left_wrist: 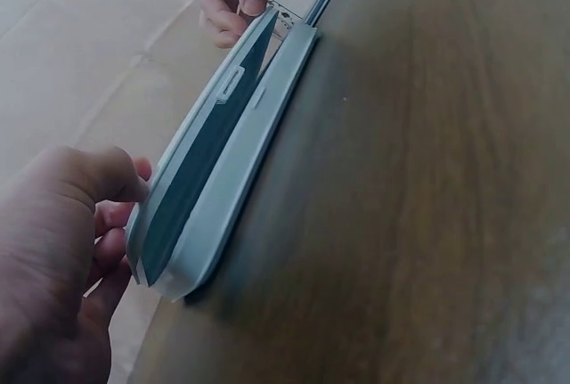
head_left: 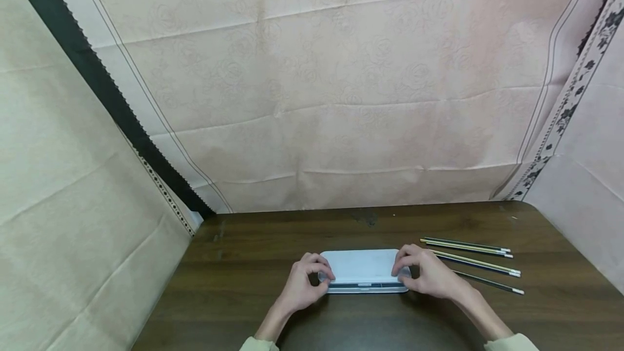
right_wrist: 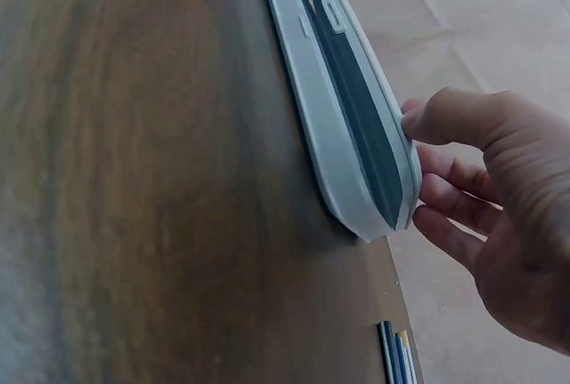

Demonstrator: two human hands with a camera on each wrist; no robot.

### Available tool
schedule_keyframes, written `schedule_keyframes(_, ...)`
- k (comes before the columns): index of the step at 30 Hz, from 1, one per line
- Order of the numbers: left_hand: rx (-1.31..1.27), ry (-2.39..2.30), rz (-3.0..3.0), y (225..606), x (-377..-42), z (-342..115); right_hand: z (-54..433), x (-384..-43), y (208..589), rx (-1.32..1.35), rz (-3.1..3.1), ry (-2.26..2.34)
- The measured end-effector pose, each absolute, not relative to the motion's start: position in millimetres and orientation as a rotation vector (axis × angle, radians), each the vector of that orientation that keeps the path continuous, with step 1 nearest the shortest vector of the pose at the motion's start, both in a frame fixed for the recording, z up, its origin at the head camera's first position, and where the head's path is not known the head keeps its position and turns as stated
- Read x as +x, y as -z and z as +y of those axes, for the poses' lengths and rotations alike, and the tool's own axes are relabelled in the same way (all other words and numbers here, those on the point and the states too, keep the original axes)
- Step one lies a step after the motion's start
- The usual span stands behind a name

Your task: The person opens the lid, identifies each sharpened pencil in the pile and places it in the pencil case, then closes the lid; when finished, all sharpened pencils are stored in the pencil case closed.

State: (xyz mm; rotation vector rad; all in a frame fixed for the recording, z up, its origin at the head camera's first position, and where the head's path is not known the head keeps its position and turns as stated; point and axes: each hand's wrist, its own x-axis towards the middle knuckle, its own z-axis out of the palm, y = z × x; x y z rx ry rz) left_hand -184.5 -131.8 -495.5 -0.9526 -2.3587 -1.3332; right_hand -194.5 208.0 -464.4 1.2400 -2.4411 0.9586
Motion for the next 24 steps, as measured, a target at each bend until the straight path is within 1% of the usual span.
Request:
schedule_keyframes(8,-1.037,1.218,-2.310,504.6,-187.2,-132.5,207.6,-191.5,469.6,1.255,-2.427,-0.897)
schedule_keyframes(18,-1.055,1.180,-2.361,507.1,-180.8,-134.5,206.2,-187.5,474.1,1.235,-2.438,-0.883)
schedule_keyframes(21,-1.028,1.214,-2.356,506.2,-177.7,-137.3,207.3,-187.0,473.9,1.220,-2.440,-0.884)
schedule_keyframes(24,-0.910,1.145,-2.387,503.1,-175.2,-147.0,212.1,-185.0,472.0,1.121,-2.462,-0.821)
